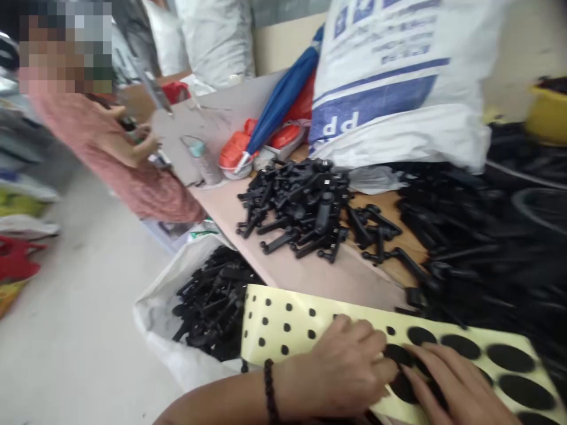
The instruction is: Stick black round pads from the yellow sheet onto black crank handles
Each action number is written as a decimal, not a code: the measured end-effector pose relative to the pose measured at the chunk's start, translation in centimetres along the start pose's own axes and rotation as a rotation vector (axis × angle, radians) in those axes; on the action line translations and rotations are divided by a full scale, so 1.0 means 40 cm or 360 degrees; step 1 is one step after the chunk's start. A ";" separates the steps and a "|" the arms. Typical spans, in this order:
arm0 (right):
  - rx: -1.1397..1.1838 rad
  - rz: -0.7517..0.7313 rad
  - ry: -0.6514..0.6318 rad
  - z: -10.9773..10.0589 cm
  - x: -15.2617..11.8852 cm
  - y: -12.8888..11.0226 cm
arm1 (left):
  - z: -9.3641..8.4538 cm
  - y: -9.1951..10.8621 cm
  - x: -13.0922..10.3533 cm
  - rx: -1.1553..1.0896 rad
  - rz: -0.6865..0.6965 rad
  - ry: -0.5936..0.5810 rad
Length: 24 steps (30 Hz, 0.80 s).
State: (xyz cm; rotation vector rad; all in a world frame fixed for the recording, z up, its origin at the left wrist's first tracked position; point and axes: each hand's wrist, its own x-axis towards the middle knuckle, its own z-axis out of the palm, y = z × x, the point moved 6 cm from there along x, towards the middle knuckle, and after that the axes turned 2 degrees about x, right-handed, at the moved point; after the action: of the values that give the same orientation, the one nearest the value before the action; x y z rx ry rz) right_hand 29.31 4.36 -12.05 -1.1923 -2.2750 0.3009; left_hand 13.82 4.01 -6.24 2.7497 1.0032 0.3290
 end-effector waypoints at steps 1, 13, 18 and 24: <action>-0.0029 0.0108 0.0038 -0.018 0.018 -0.007 | 0.008 -0.001 0.005 0.0005 -0.0018 0.0002; -0.0120 0.0425 -0.0103 -0.030 0.097 -0.048 | 0.048 -0.041 0.054 0.0080 -0.0101 -0.0043; -0.0020 0.0342 -0.0053 -0.036 0.100 -0.055 | 0.046 -0.034 0.057 0.0158 -0.0113 -0.0067; -0.0116 0.0160 0.0042 -0.026 0.019 -0.004 | 0.024 0.002 0.035 0.0156 -0.0012 -0.0072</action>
State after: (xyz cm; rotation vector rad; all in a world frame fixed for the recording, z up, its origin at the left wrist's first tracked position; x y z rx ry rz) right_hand 29.45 4.81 -10.84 -1.3427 -2.2244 0.2404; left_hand 15.18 4.77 -6.94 2.8260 1.0446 0.2208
